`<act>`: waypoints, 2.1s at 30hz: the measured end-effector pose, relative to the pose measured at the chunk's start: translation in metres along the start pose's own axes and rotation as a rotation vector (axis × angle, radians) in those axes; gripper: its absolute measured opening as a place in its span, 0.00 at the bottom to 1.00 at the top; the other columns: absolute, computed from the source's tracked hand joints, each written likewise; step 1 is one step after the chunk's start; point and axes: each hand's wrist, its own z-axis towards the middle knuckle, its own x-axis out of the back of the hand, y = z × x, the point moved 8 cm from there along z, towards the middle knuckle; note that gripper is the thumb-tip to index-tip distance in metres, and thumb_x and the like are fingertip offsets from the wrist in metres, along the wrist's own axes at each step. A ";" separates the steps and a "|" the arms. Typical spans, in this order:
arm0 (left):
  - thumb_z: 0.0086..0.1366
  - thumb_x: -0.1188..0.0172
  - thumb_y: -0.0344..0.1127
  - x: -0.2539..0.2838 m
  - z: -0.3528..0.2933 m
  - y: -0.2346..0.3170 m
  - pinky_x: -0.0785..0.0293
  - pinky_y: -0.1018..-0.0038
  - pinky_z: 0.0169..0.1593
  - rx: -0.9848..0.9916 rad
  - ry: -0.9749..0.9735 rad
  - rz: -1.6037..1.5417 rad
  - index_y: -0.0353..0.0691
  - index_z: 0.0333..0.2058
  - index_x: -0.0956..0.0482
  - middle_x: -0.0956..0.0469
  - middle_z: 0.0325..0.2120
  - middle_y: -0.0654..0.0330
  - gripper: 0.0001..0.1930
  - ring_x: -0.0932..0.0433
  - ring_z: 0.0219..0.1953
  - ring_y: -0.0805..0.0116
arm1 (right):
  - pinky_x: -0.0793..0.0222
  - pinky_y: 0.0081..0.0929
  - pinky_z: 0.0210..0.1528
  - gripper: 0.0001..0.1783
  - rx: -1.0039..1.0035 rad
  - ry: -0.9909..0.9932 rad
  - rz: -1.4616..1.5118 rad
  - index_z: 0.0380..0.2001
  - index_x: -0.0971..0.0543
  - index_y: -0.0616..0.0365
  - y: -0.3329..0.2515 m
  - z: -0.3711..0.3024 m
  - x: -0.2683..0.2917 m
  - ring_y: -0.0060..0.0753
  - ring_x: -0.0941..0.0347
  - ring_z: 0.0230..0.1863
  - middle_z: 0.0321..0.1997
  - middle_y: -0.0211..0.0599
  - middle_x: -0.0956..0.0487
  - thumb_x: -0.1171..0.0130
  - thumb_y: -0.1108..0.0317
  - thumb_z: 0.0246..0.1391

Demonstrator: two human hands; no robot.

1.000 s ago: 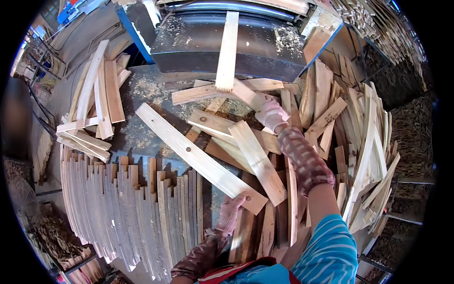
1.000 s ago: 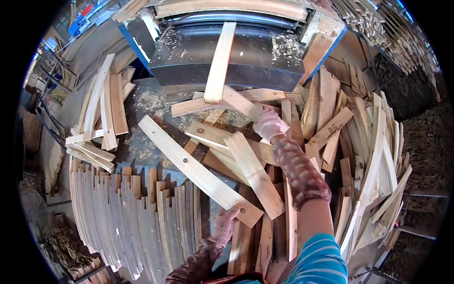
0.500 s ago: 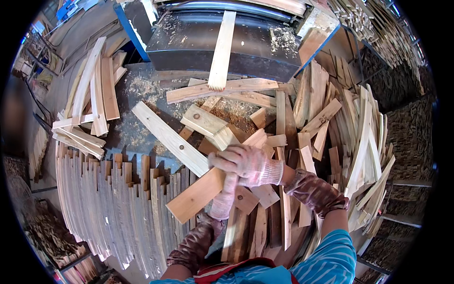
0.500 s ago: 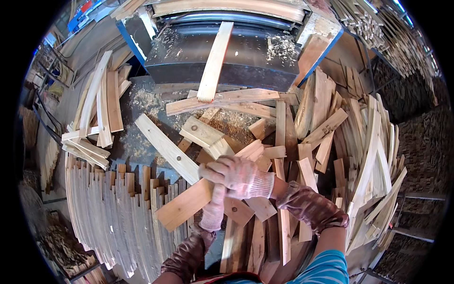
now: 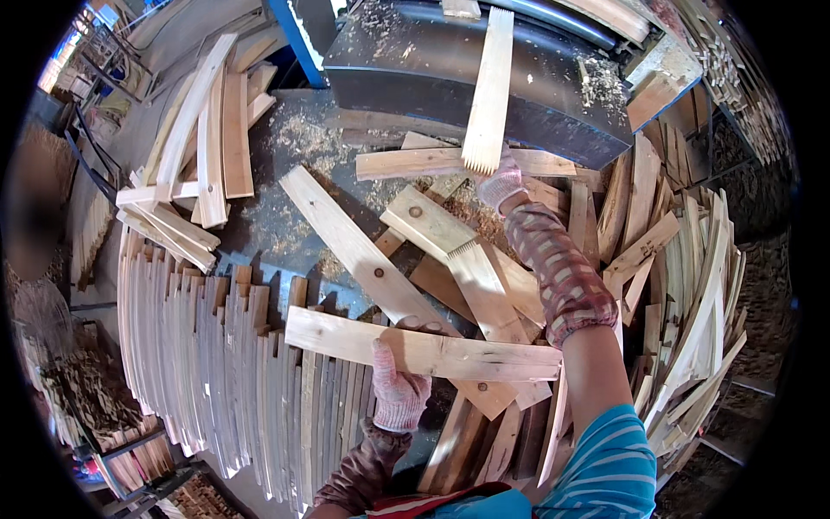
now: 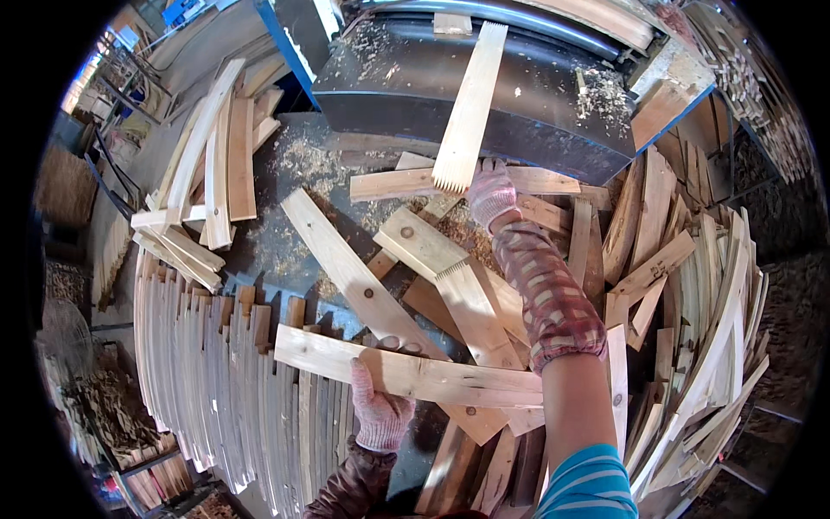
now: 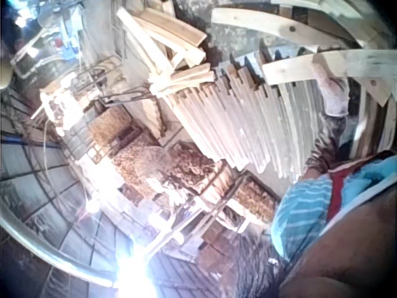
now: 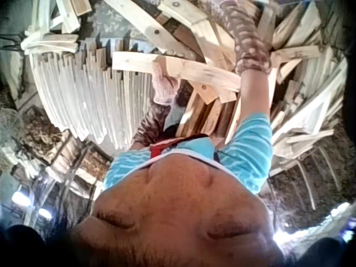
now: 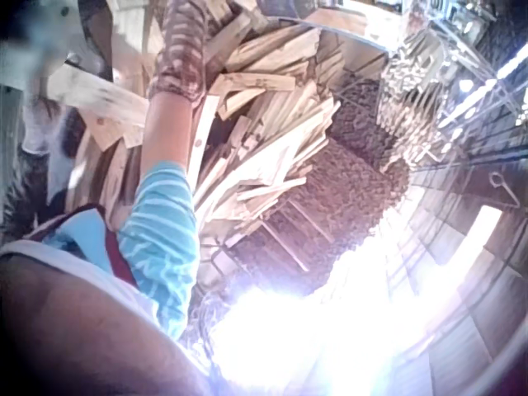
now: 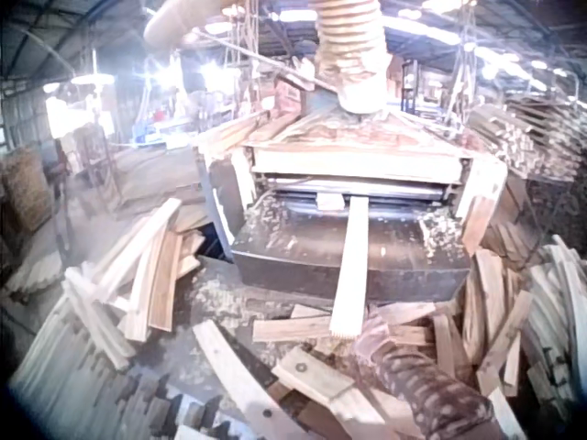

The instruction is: The person sorts through a large pile of wooden planks on a workbench, picking up individual pieces and moving them to a nearby metal rack. The person wears gloves and an apron while handling the wood in a workshop setting.

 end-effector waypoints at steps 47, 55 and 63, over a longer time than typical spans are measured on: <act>0.58 0.29 0.26 0.016 -0.206 -0.088 0.19 0.66 0.48 0.554 -0.117 0.654 0.33 0.49 0.18 0.15 0.41 0.58 0.19 0.16 0.40 0.64 | 0.25 0.27 0.53 0.32 -0.834 0.238 1.921 0.62 0.24 0.60 -0.104 -0.498 0.127 0.28 0.21 0.48 0.51 0.34 0.17 0.28 0.68 0.54; 0.64 0.31 0.35 0.003 -0.197 -0.072 0.18 0.66 0.47 0.463 -0.111 0.618 0.34 0.53 0.23 0.17 0.42 0.56 0.21 0.17 0.41 0.62 | 0.27 0.24 0.50 0.25 -0.794 0.150 1.595 0.56 0.21 0.67 -0.121 -0.565 0.130 0.21 0.24 0.45 0.44 0.31 0.17 0.37 0.58 0.65; 0.60 0.30 0.35 0.004 -0.192 -0.097 0.18 0.61 0.52 0.564 -0.158 0.565 0.35 0.60 0.28 0.20 0.49 0.55 0.30 0.18 0.49 0.56 | 0.25 0.38 0.50 0.28 -0.592 -0.336 0.955 0.50 0.19 0.61 -0.138 -0.587 0.189 0.47 0.18 0.45 0.40 0.48 0.15 0.44 0.45 0.66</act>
